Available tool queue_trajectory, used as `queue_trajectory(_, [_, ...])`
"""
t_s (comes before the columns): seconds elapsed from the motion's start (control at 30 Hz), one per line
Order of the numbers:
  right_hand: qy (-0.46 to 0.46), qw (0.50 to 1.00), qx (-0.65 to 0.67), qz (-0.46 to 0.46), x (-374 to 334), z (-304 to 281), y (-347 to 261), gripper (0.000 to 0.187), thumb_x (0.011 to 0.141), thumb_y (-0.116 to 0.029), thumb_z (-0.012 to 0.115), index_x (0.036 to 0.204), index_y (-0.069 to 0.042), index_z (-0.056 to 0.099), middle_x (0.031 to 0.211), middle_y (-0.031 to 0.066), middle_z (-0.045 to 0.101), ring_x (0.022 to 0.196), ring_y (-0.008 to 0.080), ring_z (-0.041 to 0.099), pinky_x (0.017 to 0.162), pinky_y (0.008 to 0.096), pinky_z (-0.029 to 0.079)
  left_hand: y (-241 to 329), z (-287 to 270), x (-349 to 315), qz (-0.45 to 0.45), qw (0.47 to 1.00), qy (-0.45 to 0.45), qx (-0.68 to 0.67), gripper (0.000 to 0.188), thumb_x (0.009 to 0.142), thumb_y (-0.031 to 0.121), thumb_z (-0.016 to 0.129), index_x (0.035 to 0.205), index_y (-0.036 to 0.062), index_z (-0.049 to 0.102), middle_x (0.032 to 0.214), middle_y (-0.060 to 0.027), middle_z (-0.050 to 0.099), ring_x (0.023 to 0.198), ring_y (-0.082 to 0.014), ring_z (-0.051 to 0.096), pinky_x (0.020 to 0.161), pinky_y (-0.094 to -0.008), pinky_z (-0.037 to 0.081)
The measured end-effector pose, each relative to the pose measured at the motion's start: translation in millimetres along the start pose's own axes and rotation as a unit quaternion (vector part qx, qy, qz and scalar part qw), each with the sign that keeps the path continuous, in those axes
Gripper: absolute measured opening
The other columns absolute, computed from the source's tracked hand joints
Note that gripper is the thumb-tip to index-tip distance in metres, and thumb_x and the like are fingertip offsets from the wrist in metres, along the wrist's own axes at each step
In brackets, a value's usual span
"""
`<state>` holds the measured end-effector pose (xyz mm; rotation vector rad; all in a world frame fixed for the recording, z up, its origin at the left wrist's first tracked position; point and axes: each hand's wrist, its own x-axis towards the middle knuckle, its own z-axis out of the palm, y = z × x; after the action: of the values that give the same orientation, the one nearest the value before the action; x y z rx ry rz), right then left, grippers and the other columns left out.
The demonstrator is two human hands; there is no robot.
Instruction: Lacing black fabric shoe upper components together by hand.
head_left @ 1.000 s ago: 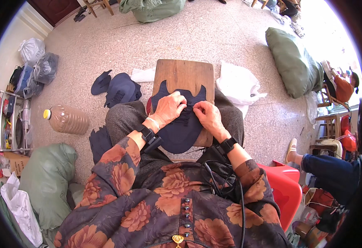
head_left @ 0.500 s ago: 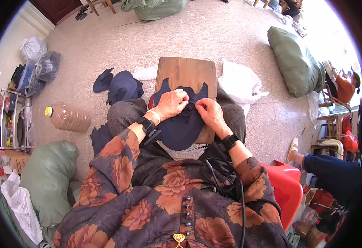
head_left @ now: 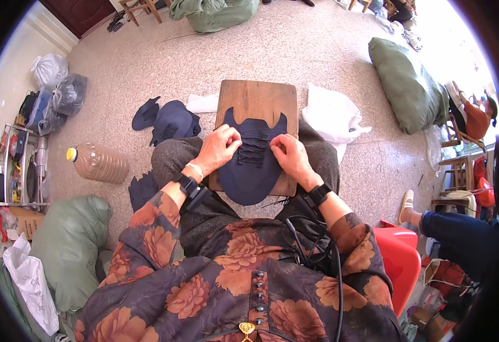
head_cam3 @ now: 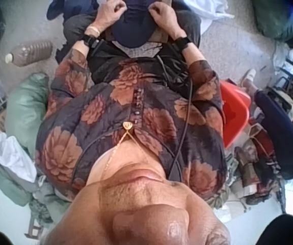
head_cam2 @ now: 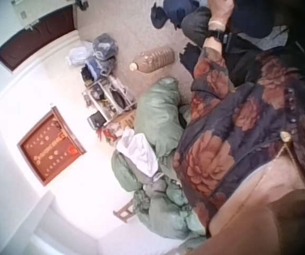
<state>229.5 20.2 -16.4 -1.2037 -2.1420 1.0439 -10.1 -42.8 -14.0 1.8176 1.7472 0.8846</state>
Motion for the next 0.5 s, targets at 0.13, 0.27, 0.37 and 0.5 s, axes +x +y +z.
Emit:
queue_trajectory(0.13, [0.007,0.988,-0.054,-0.144,-3.5,11.9,-18.6,0.009,0.088,-0.01,0.065,0.094,-0.003,0.068,0.09,0.012,0.06,0.082,0.0314,0.064,0.073,0.0389,0.052,2.3,2.4,-15.0,0.012,0.999,0.036,0.012,0.005,0.086,0.007,0.069,0.087,0.0032,0.066,0.083,-0.0082,0.06,0.074,-0.0243,0.062,0.068,-0.0348,0.049])
queue_trajectory(0.27, [0.005,0.987,-0.073,-0.142,-1.9,26.3,-20.9,0.008,0.089,-0.009,0.064,0.094,-0.004,0.068,0.091,0.0129,0.06,0.087,0.0343,0.063,0.077,0.041,0.052,-2.6,2.0,-13.6,-0.005,1.0,0.008,-0.024,0.007,0.087,0.011,0.067,0.093,0.0077,0.067,0.09,-0.0081,0.062,0.082,-0.0278,0.066,0.072,-0.039,0.051])
queue_trajectory(0.37, [-0.002,0.98,-0.091,-0.177,5.7,38.6,-25.2,0.01,0.088,-0.01,0.065,0.095,-0.004,0.068,0.091,0.0134,0.06,0.088,0.0342,0.063,0.077,0.0422,0.052,-11.6,7.5,-14.7,0.016,0.998,0.055,-0.036,0.013,0.086,0.009,0.066,0.1,0.0087,0.066,0.094,-0.0083,0.063,0.085,-0.0277,0.066,0.074,-0.0391,0.052])
queue_trajectory(0.5, [-0.014,0.969,-0.154,-0.19,18.4,57.7,-34.8,0.011,0.085,-0.011,0.064,0.094,-0.004,0.065,0.091,0.015,0.06,0.088,0.0344,0.064,0.075,0.0442,0.053,-10.2,8.3,-18.5,0.018,0.999,0.038,-0.028,0.018,0.085,0.007,0.066,0.103,0.0088,0.064,0.098,-0.0089,0.062,0.088,-0.0292,0.067,0.075,-0.0399,0.053])
